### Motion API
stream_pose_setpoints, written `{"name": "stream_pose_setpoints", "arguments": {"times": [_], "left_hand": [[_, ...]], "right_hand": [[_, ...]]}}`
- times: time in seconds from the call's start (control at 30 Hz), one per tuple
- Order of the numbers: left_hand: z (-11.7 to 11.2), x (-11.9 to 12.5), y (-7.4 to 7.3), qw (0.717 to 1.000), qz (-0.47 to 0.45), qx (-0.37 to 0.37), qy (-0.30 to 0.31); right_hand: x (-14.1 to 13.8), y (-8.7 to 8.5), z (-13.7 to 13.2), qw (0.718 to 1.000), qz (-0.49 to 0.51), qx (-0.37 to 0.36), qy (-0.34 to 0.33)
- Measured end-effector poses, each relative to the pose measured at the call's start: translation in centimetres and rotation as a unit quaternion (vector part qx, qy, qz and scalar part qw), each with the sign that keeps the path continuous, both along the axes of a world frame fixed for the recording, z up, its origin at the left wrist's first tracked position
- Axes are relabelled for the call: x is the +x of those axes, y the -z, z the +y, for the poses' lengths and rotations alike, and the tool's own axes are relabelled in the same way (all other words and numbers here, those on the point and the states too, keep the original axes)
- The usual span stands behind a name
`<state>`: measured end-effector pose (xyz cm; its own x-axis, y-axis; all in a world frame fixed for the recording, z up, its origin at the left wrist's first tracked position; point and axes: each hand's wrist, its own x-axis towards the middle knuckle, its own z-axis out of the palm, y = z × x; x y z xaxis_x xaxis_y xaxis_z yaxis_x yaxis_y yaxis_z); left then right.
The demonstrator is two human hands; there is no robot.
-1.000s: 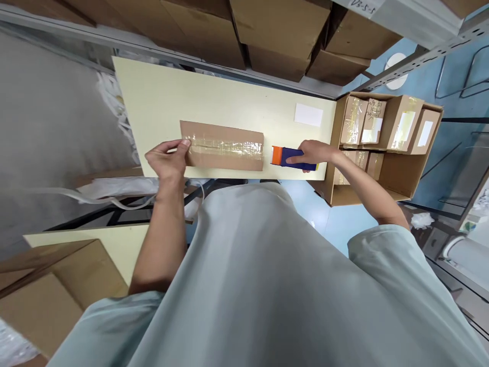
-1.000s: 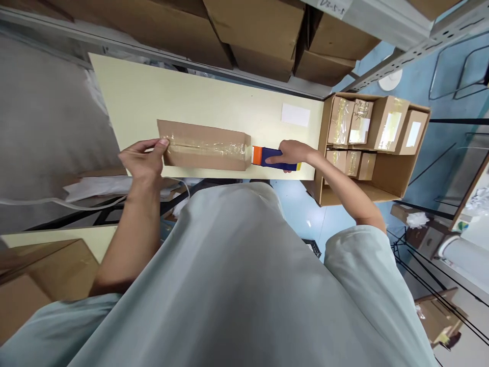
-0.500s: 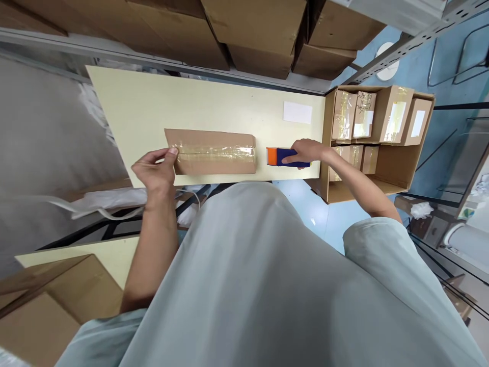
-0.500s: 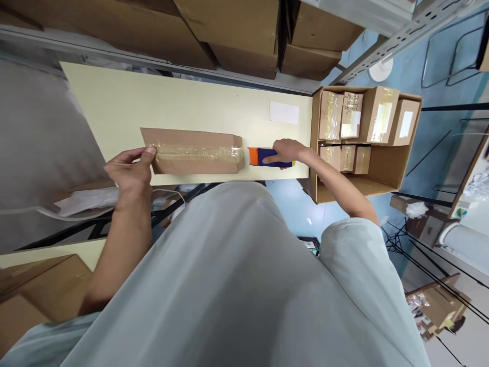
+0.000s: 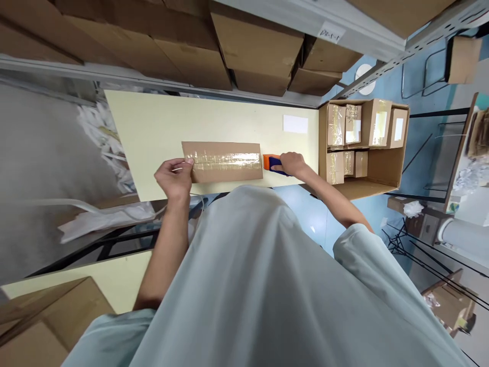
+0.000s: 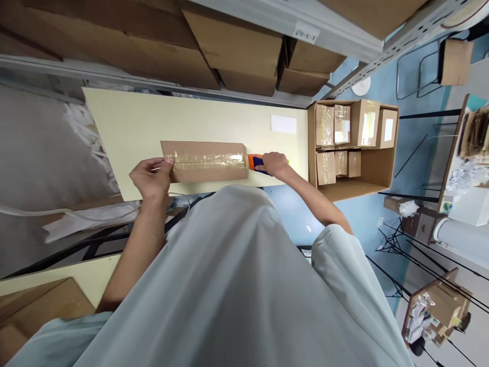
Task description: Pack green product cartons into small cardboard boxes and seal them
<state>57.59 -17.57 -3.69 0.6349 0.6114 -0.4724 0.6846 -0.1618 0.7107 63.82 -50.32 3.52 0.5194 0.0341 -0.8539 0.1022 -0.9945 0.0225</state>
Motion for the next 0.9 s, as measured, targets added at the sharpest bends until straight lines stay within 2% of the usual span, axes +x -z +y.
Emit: {"name": "stream_pose_setpoints", "arguments": {"times": [0.07, 0.13, 0.2, 0.23, 0.3, 0.4, 0.47, 0.53, 0.6, 0.7, 0.8, 0.9], "left_hand": [[0.3, -0.2, -0.1, 1.0, -0.009, 0.013, 0.013], [0.2, -0.1, -0.5, 0.997, -0.052, 0.056, 0.034], [-0.7, 0.4, -1.5, 0.987, -0.118, 0.085, 0.067], [-1.5, 0.9, -2.3, 0.982, -0.15, 0.077, 0.089], [-3.9, 2.3, -4.3, 0.968, -0.204, 0.014, 0.148], [-7.9, 5.4, -8.3, 0.918, -0.29, -0.074, 0.261], [-9.9, 7.6, -11.2, 0.883, -0.35, -0.083, 0.301], [-10.9, 9.8, -13.7, 0.863, -0.401, -0.069, 0.3], [-10.8, 11.9, -15.6, 0.856, -0.437, -0.053, 0.271], [-9.3, 15.7, -17.7, 0.857, -0.465, -0.037, 0.218], [-7.0, 19.3, -19.6, 0.87, -0.454, -0.033, 0.192], [-4.7, 21.3, -21.3, 0.882, -0.432, -0.034, 0.186]], "right_hand": [[-0.8, 0.1, 0.6, 0.998, -0.02, -0.048, 0.019], [-1.2, -0.6, 0.8, 0.996, -0.039, -0.07, 0.048], [-1.1, -2.1, 0.5, 0.993, -0.063, -0.059, 0.079], [-0.8, -3.1, 0.3, 0.991, -0.083, -0.049, 0.088], [0.3, -5.5, 0.1, 0.984, -0.14, -0.026, 0.106], [3.3, -9.2, 0.3, 0.966, -0.215, 0.058, 0.13], [5.9, -11.5, 1.0, 0.953, -0.247, 0.127, 0.125], [8.8, -13.6, 2.1, 0.941, -0.267, 0.181, 0.105], [11.9, -15.5, 3.7, 0.927, -0.295, 0.224, 0.065], [16.8, -18.1, 7.2, 0.895, -0.356, 0.268, -0.018], [21.5, -20.4, 11.8, 0.884, -0.382, 0.254, -0.089], [25.1, -22.2, 16.2, 0.89, -0.379, 0.214, -0.135]]}}
